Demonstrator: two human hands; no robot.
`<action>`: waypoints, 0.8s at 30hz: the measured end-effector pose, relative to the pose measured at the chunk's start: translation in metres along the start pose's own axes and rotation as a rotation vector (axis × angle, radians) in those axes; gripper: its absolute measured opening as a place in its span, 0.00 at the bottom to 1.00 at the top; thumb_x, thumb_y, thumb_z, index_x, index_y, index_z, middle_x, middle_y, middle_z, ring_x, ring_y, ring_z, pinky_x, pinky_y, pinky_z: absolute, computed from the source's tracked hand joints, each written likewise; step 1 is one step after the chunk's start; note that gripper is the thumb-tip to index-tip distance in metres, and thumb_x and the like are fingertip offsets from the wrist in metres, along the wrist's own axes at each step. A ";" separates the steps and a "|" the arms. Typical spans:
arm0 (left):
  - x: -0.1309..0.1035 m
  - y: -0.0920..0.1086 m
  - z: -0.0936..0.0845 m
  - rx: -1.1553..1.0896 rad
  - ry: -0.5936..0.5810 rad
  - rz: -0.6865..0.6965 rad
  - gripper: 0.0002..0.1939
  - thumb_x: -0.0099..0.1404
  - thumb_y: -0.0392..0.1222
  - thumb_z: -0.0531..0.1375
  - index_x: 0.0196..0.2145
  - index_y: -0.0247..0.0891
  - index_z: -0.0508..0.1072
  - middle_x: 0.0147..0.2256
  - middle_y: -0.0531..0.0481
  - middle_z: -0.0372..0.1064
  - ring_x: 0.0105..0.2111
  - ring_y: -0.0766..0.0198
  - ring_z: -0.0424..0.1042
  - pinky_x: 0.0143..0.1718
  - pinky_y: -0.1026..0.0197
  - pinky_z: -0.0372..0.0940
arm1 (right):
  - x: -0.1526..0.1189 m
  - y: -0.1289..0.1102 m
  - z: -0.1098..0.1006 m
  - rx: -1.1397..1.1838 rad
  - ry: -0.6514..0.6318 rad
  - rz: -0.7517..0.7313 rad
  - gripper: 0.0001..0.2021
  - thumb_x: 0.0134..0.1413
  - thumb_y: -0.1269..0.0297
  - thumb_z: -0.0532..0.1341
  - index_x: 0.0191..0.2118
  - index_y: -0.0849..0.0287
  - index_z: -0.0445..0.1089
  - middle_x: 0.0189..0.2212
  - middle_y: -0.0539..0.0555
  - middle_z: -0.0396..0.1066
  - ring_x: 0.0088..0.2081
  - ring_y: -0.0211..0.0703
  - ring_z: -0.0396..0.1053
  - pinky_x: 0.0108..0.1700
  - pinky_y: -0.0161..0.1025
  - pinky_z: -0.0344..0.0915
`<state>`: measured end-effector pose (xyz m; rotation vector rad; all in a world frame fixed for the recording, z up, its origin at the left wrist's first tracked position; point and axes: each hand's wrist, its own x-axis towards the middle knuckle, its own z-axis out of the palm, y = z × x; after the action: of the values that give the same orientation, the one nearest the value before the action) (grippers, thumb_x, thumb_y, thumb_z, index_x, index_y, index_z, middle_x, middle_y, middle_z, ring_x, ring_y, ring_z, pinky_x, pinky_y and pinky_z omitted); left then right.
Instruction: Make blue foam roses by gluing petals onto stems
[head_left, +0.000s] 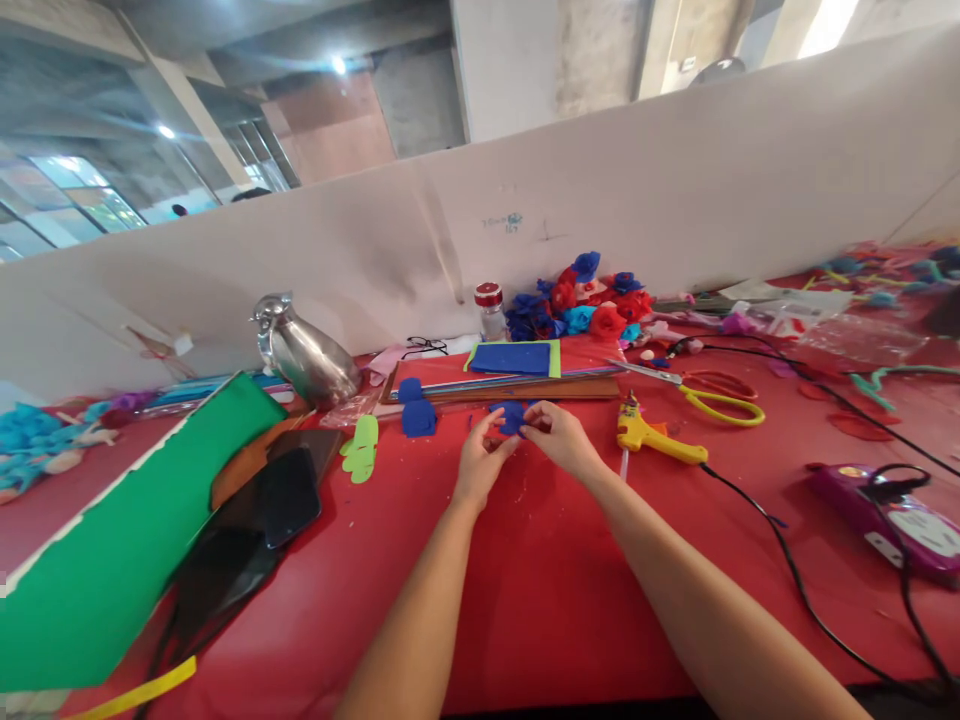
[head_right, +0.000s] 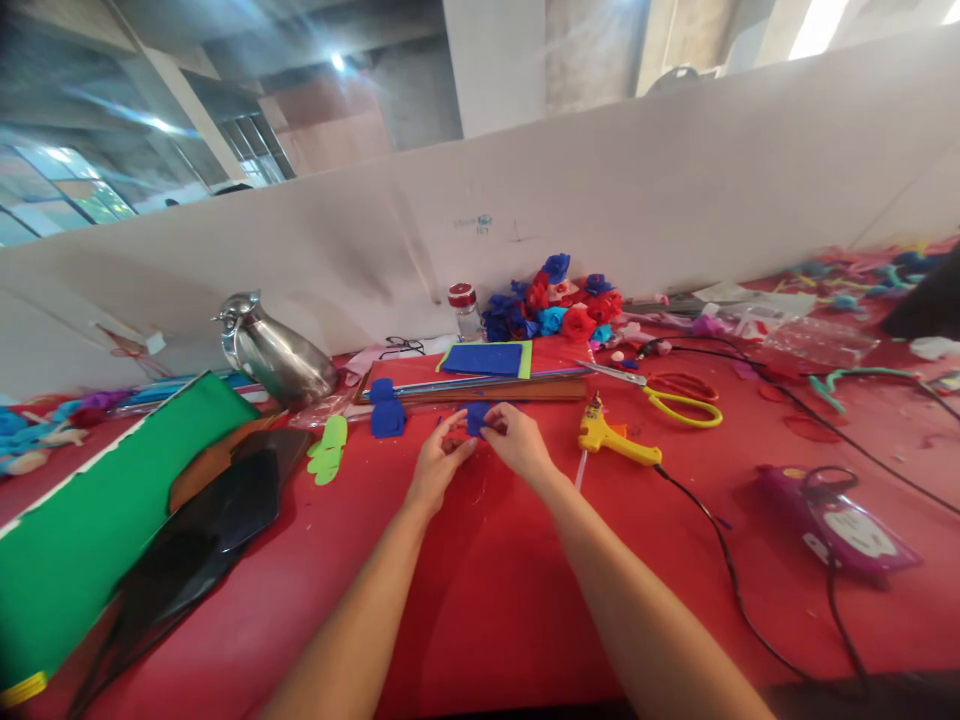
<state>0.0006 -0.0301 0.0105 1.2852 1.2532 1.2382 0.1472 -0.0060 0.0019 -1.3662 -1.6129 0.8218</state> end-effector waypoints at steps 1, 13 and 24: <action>0.000 0.001 0.000 -0.029 -0.019 -0.016 0.25 0.51 0.43 0.66 0.48 0.39 0.72 0.41 0.47 0.72 0.28 0.70 0.68 0.34 0.65 0.64 | -0.001 -0.002 0.002 0.081 -0.024 -0.014 0.06 0.45 0.66 0.59 0.33 0.55 0.66 0.27 0.48 0.72 0.29 0.39 0.70 0.33 0.35 0.63; 0.000 0.002 -0.002 -0.074 0.051 -0.017 0.13 0.52 0.46 0.63 0.33 0.35 0.74 0.28 0.51 0.72 0.26 0.68 0.67 0.30 0.66 0.62 | -0.006 -0.012 0.011 0.521 -0.048 0.156 0.09 0.38 0.66 0.63 0.31 0.58 0.69 0.27 0.48 0.71 0.30 0.37 0.68 0.35 0.36 0.64; -0.003 0.001 -0.004 0.115 0.042 0.063 0.11 0.54 0.46 0.61 0.31 0.35 0.74 0.26 0.52 0.70 0.25 0.67 0.66 0.30 0.65 0.61 | -0.006 -0.012 0.011 0.572 -0.038 0.164 0.05 0.37 0.65 0.63 0.26 0.59 0.71 0.23 0.47 0.70 0.28 0.37 0.66 0.34 0.35 0.62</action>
<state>-0.0030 -0.0336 0.0120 1.3973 1.3393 1.2587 0.1319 -0.0136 0.0070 -1.0758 -1.1683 1.2943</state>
